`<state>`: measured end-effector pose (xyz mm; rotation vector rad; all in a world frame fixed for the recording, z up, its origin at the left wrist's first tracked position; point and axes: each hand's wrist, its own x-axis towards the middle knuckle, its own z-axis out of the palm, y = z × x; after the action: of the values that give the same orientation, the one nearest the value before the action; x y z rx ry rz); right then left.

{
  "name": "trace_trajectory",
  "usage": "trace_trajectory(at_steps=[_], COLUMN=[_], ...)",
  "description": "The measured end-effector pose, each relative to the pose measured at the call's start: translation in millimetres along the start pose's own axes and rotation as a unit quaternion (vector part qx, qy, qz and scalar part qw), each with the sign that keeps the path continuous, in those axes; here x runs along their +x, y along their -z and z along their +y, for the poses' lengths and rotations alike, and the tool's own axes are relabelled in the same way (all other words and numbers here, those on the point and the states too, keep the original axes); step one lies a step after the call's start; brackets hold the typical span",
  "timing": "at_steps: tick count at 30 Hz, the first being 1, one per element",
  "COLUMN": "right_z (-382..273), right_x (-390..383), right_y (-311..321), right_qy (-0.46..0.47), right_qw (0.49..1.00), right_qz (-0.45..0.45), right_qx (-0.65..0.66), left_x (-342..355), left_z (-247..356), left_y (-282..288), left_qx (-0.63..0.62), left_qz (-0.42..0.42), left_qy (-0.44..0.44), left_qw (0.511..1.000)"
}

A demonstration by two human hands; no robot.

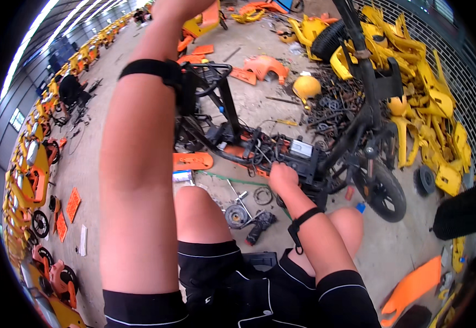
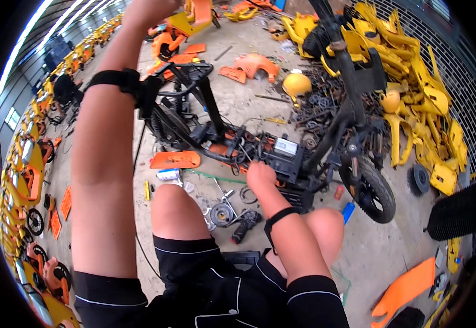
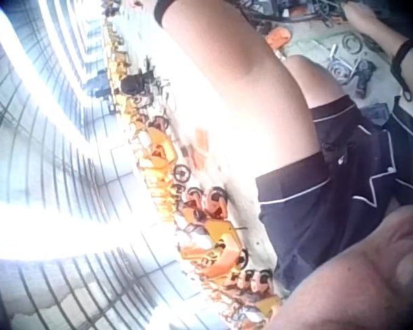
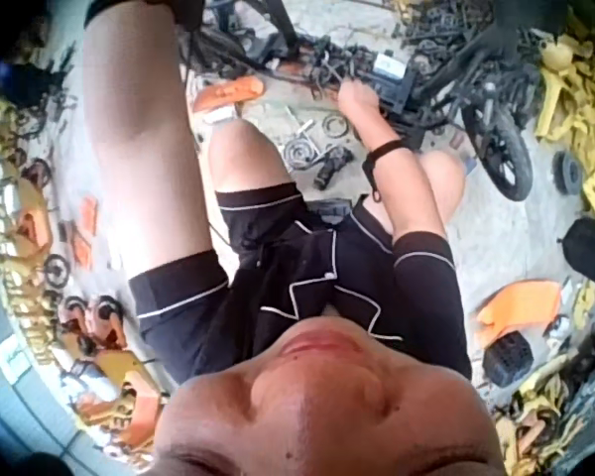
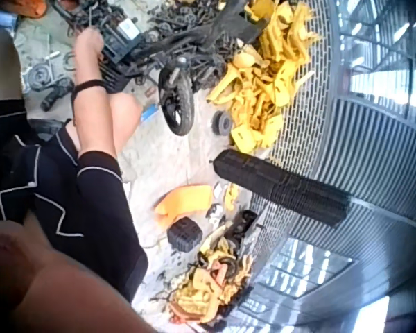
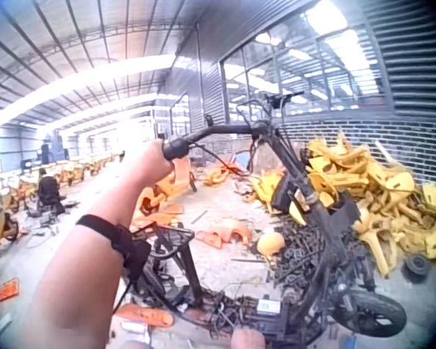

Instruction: The person manipulates electrical wires and connectors on a motorcycle frame by hand. They move wires around the chassis and press them into place.

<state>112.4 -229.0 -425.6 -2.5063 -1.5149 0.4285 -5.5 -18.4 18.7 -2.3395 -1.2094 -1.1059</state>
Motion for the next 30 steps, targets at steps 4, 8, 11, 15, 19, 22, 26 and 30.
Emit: trace_trajectory(at_steps=[4, 8, 11, 15, 19, 22, 26, 30], right_z=[6, 3, 1, -7, -9, -13, -20, -31], right_x=[-5, -3, -2, -2, 1, 5, 10, 14], right_y=[-4, 4, 23, 36, 35, 26, 33, 49], right_qy=[-0.024, -0.027, -0.029, -0.028, -0.008, -0.028, -0.031, -0.029], right_qw=[0.999, 0.998, 0.998, 0.999, 1.000, 0.999, 0.999, 0.998], right_qz=[-0.026, -0.063, -0.062, -0.028, -0.029, -0.027, -0.026, -0.051], right_qx=[-0.009, -0.005, 0.011, 0.033, 0.008, -0.005, 0.010, 0.008], left_x=[-3, 3, -4, 0, 0, 6, 8, 8], left_z=[18, 1, 15, 11, 7, 9, 6, 1], left_y=[5, 1, 2, 2, -1, -3, -8, -11], left_qx=[-0.063, 0.015, -0.088, -0.064, 0.015, 0.064, 0.053, 0.044], left_qz=[-0.054, 0.038, -0.006, -0.005, 0.041, 0.060, 0.055, 0.058], left_qy=[0.037, -0.099, -0.004, -0.015, -0.071, -0.081, -0.066, -0.060], left_qw=[0.996, 0.994, 0.996, 0.998, 0.997, 0.993, 0.995, 0.996])
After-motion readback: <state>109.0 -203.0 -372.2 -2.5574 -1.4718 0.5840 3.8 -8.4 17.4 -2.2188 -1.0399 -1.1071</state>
